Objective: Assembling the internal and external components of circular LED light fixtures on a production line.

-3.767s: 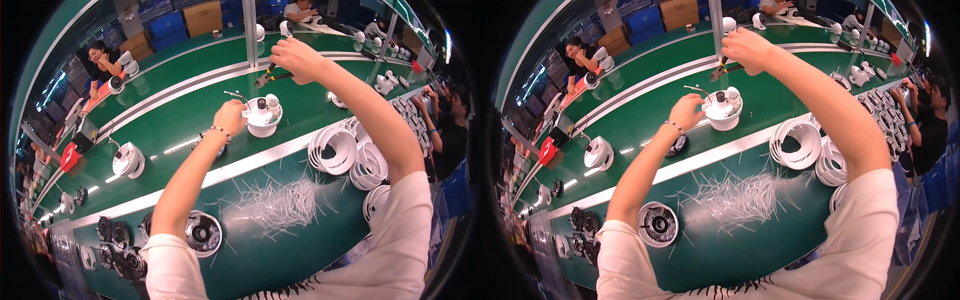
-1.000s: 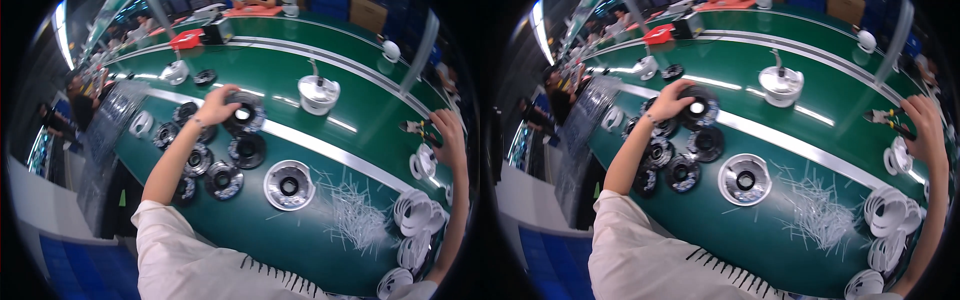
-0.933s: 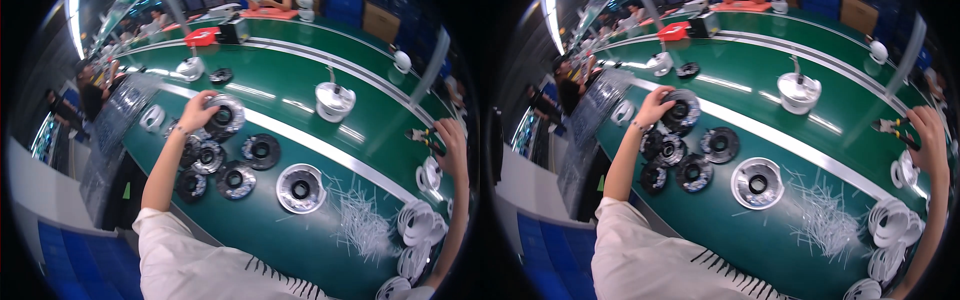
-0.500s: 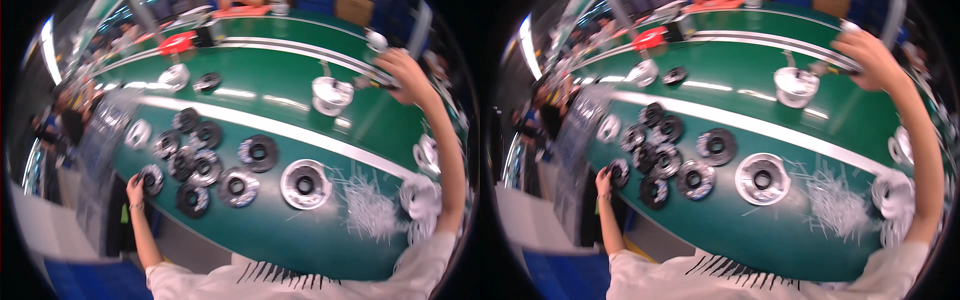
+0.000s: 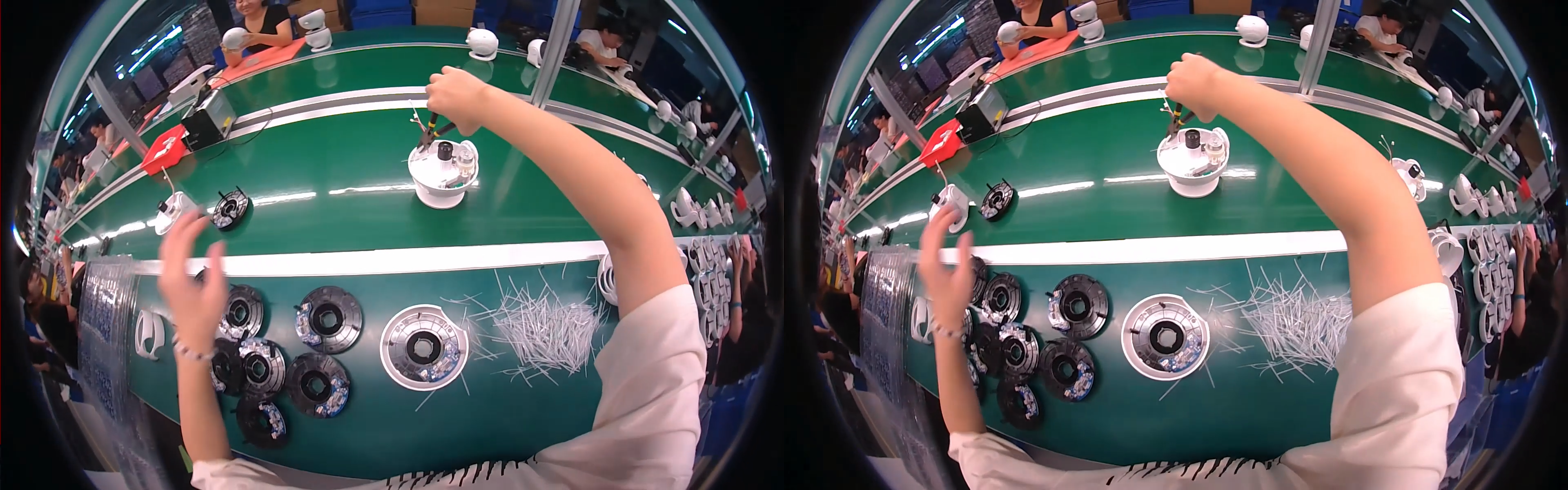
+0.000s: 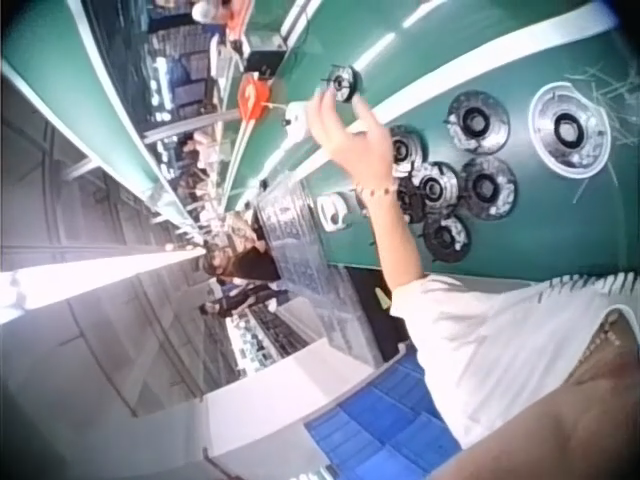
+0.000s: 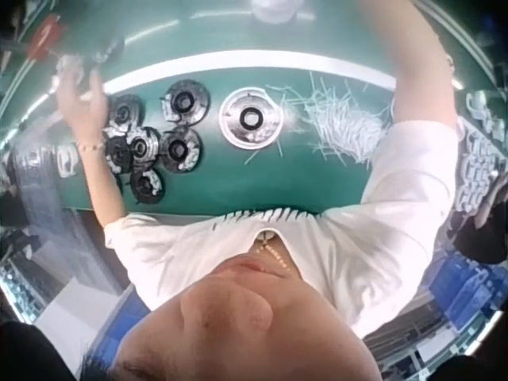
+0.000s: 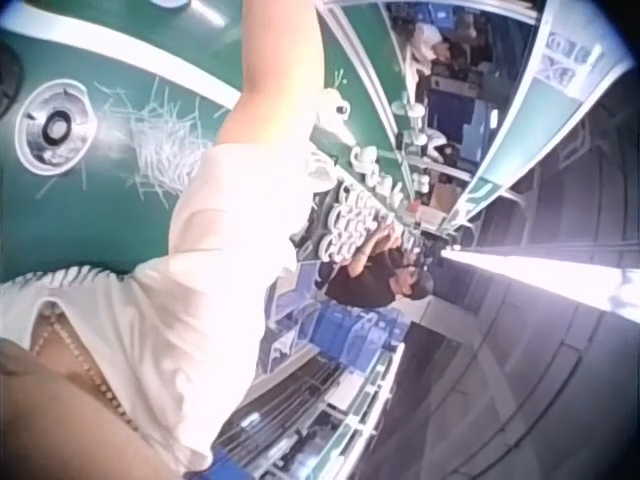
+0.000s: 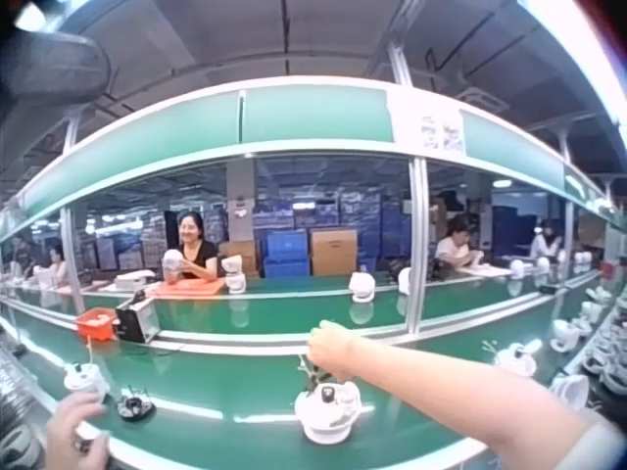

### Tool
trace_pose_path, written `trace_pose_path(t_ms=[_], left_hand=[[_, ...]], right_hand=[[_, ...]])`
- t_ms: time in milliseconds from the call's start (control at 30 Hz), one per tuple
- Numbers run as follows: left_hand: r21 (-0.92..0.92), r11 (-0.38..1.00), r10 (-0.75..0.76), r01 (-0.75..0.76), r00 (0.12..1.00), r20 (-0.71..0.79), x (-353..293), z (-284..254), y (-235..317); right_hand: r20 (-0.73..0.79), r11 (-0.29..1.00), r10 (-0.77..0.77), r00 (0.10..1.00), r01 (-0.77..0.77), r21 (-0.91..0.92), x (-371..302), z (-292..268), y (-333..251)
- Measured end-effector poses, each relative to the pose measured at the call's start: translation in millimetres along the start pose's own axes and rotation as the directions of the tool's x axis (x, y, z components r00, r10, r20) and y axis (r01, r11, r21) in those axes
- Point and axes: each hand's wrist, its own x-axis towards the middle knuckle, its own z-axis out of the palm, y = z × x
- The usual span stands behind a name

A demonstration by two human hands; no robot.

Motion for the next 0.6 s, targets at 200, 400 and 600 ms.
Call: trace_pose_path(t_ms=[200, 400, 600], left_hand=[[-0.182, 0.979, 0.156, -0.097, 0.925, 0.347, 56, 153, 48], [-0.149, 0.968, -0.080, 0.201, 0.814, 0.575, 80, 274, 72], [-0.149, 0.981, -0.036, 0.125, 0.869, 0.493, 99, 286, 88]], right_hand=[[0.158, 0.996, 0.009, 0.987, 0.006, -0.094, 21, -6, -5], [0.231, 0.996, 0.037, 0.972, -0.018, -0.084, 17, 10, -7], [0.361, 0.998, 0.034, 0.932, -0.052, 0.040, 10, 16, 2]])
